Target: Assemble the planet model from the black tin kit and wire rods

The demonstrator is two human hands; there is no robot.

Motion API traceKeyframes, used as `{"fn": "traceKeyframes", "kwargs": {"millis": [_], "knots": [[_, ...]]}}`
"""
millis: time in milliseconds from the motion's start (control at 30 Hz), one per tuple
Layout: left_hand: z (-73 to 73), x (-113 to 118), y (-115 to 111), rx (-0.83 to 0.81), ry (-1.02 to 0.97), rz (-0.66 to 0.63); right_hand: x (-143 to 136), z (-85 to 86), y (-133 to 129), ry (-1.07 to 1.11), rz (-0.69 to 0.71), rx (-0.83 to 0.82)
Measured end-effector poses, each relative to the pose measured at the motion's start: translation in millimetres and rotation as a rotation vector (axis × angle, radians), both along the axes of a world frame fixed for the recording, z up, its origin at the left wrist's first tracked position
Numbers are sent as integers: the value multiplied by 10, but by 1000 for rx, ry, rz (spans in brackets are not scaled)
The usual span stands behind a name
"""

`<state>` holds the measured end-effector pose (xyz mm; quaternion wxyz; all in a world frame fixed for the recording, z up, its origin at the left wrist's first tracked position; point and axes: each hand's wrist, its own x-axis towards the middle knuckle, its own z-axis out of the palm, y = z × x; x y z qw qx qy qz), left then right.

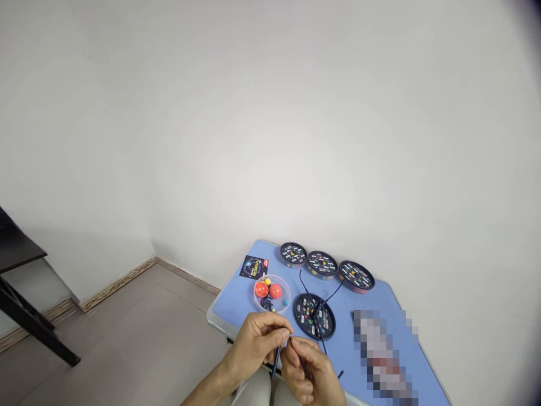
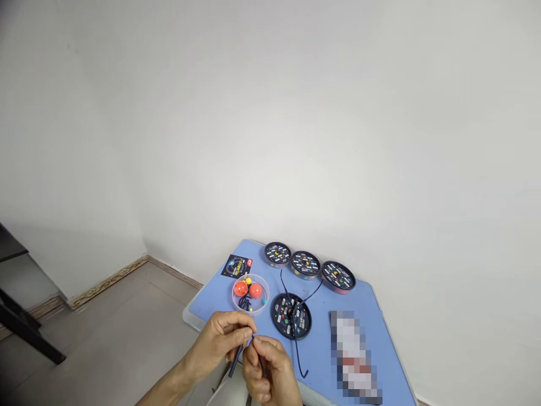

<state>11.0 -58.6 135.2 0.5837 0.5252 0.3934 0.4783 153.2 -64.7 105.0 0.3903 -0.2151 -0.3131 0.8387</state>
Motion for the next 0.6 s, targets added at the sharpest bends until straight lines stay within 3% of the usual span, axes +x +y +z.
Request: {"fn": "traceKeyframes", "kwargs": {"millis": [67, 200, 267, 467, 533, 600], "knots": [[5, -4, -15, -40, -63, 67, -18, -6, -30, -98, -115, 66], [1, 21, -29, -76, -187, 166, -90, -32, -142, -304, -612, 302], [-18, 56, -32, -88, -214, 176, -132, -47, -189, -392, -784, 421], [-100, 164, -54, -143, -257, 205, -167, -42, -137, -622, -975, 787], [-117, 172, -60, -153, -264, 194, -143, -40, -107, -600, -1018, 794], [-122, 160, -65, -148, -278, 199, -107, -43, -113, -574, -1053, 692]]}}
